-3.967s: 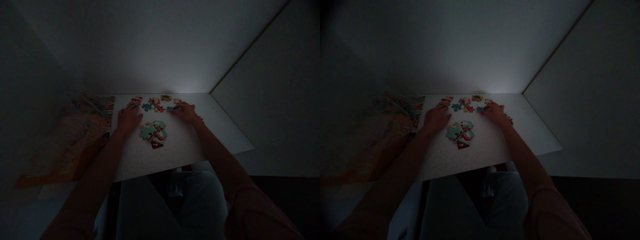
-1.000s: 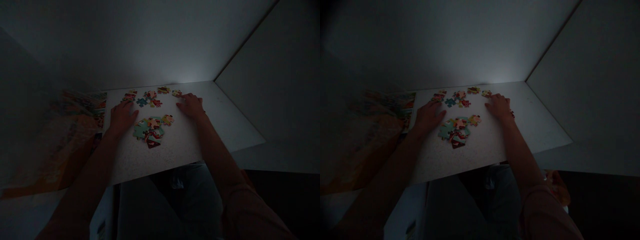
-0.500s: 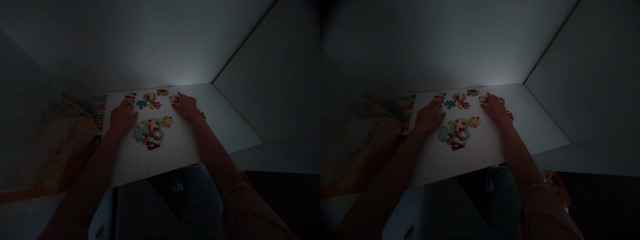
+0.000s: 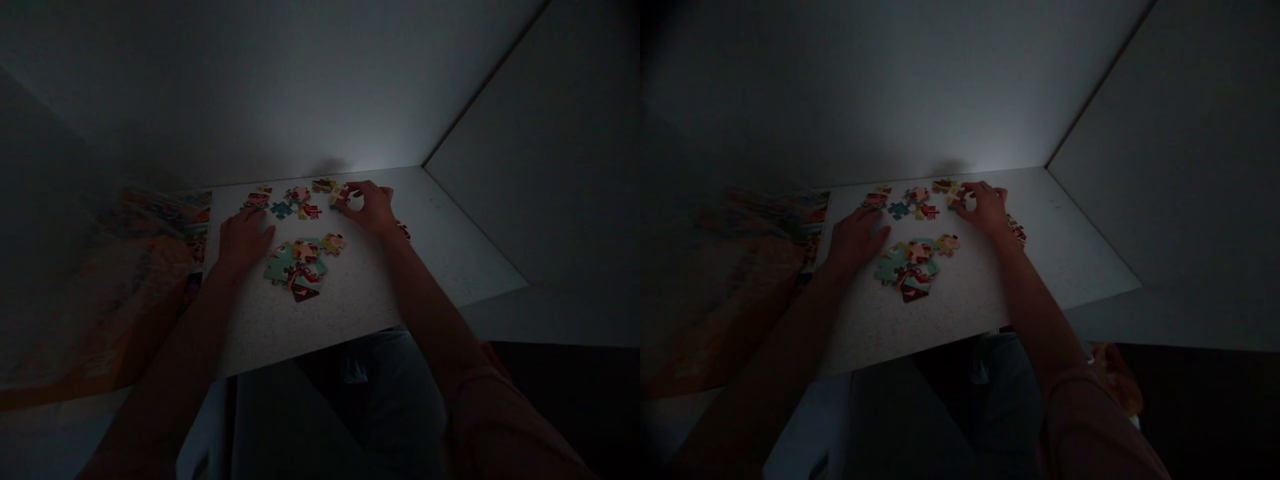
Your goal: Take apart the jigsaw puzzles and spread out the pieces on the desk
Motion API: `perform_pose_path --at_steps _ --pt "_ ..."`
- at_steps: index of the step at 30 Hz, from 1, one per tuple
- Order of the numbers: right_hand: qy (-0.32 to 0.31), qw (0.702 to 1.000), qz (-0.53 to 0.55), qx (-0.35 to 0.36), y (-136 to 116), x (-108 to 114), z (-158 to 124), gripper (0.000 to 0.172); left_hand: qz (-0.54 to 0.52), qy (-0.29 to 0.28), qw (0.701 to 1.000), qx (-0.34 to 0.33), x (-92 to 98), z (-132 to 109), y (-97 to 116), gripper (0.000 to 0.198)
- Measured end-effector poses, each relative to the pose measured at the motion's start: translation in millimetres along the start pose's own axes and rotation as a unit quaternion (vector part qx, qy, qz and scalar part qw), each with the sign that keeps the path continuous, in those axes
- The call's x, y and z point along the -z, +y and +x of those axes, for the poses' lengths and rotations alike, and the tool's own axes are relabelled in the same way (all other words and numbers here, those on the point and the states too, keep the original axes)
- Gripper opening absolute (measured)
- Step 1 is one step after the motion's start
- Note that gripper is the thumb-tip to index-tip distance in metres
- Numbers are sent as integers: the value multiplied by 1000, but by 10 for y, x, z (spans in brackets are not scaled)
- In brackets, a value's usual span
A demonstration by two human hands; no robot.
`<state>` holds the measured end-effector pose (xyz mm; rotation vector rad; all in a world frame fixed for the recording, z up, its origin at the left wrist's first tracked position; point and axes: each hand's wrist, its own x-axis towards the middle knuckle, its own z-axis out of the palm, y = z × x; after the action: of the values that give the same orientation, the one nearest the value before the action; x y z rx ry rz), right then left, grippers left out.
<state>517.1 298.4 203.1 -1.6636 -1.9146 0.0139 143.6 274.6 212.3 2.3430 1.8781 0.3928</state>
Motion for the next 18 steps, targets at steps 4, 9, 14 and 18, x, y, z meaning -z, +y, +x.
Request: perform_pose_path --at_steps 4,9,14,18 --pt "65 997 10 34 -74 51 -14 52 4 -7 1000 -2 0 8 -11 61" --pt "116 991 35 57 -134 118 -55 62 -1 12 1000 -10 -50 8 -51 59" --pt "6 971 183 151 -100 150 -99 75 -3 21 1000 -20 -78 2 -68 58" --pt "-31 992 89 81 -95 78 -106 64 -6 15 1000 -14 -56 1 -56 57"
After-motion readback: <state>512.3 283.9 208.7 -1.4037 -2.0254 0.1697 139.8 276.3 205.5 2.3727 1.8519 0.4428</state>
